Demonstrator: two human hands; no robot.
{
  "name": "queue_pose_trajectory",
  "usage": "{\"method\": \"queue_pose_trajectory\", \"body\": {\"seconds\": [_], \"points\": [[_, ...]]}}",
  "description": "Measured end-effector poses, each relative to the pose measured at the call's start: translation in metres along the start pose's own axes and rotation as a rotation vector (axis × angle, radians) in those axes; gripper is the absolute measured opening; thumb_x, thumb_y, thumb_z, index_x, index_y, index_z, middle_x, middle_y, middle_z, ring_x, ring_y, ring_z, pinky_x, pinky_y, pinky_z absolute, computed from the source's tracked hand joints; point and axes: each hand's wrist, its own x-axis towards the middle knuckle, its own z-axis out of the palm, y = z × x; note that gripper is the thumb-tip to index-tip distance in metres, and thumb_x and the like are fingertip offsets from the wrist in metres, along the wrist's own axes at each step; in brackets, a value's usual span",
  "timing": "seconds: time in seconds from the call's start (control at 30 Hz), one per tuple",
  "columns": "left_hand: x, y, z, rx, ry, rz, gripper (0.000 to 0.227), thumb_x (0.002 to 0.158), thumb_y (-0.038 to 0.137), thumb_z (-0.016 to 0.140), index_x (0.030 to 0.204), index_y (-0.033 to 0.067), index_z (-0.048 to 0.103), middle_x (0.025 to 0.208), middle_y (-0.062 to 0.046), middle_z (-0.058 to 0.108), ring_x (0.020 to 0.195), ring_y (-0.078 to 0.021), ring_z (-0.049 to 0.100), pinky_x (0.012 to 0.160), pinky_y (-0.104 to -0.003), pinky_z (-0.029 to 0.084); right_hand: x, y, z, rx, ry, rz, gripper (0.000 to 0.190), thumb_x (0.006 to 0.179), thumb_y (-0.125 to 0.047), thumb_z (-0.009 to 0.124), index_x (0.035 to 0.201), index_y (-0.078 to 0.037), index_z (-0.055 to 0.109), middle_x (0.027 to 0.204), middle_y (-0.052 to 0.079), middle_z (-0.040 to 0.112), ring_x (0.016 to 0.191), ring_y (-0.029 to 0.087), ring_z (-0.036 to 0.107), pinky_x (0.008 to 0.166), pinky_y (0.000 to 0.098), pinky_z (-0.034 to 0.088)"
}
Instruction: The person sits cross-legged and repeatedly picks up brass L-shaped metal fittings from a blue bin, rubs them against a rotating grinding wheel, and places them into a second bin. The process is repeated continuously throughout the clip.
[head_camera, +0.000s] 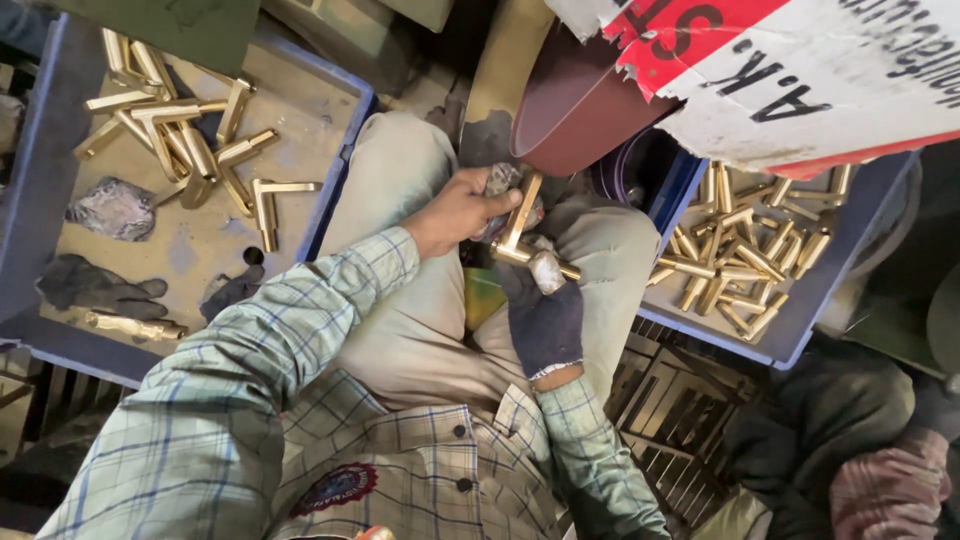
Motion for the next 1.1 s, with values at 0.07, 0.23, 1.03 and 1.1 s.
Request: {"method": "queue_pose_trajectory", "body": {"seconds": [0.07,0.23,1.03,1.1], "points": [[0.002,-0.002,0.000,-0.021,0.018,-0.022,0.020,0.103,0.017,0.061,0.113,0.0018,0.068,0.090,-0.004,0.075,0.057,-0.0046,0.054,0.043,-0.024,0.038,0.002,0.001,0.002,0.058,0.016,0.005,0.039,0.096,-0.018,0.067,0.128,0.001,0.057,0.125,0.014,0.066,0.118,0.027,0.067,0.104,0.0400,0.055],[0.006,-0.006,0.003,-0.147,0.071,-0.065,0.020,0.102,0.020,0.060,0.107,0.0018,0.068,0.090,-0.007,0.078,0.050,-0.0069,0.051,0.039,-0.025,0.036,0.008,-0.001,0.012,0.027,0.077,-0.038,0.039,0.096,-0.021,0.070,0.127,-0.001,0.058,0.123,0.013,0.067,0.115,0.028,0.066,0.102,0.0411,0.055],[0.081,-0.072,0.001,-0.630,0.335,-0.084,0.014,0.105,0.015,0.061,0.114,0.0032,0.060,0.097,-0.013,0.061,0.075,-0.0249,0.052,0.062,-0.041,0.042,0.078,-0.015,0.018,-0.969,0.053,-0.346,0.027,0.094,-0.005,0.075,0.115,0.011,0.068,0.113,0.016,0.076,0.104,0.023,0.076,0.089,0.0334,0.061],[0.089,-0.078,-0.002,-0.700,0.346,-0.105,0.019,0.100,0.012,0.057,0.114,0.0003,0.062,0.104,-0.014,0.067,0.086,-0.0255,0.063,0.074,-0.040,0.052,0.081,-0.016,0.020,-1.196,0.043,-0.406,0.023,0.091,-0.003,0.078,0.109,0.010,0.071,0.109,0.013,0.079,0.102,0.020,0.077,0.086,0.0315,0.061]]}}
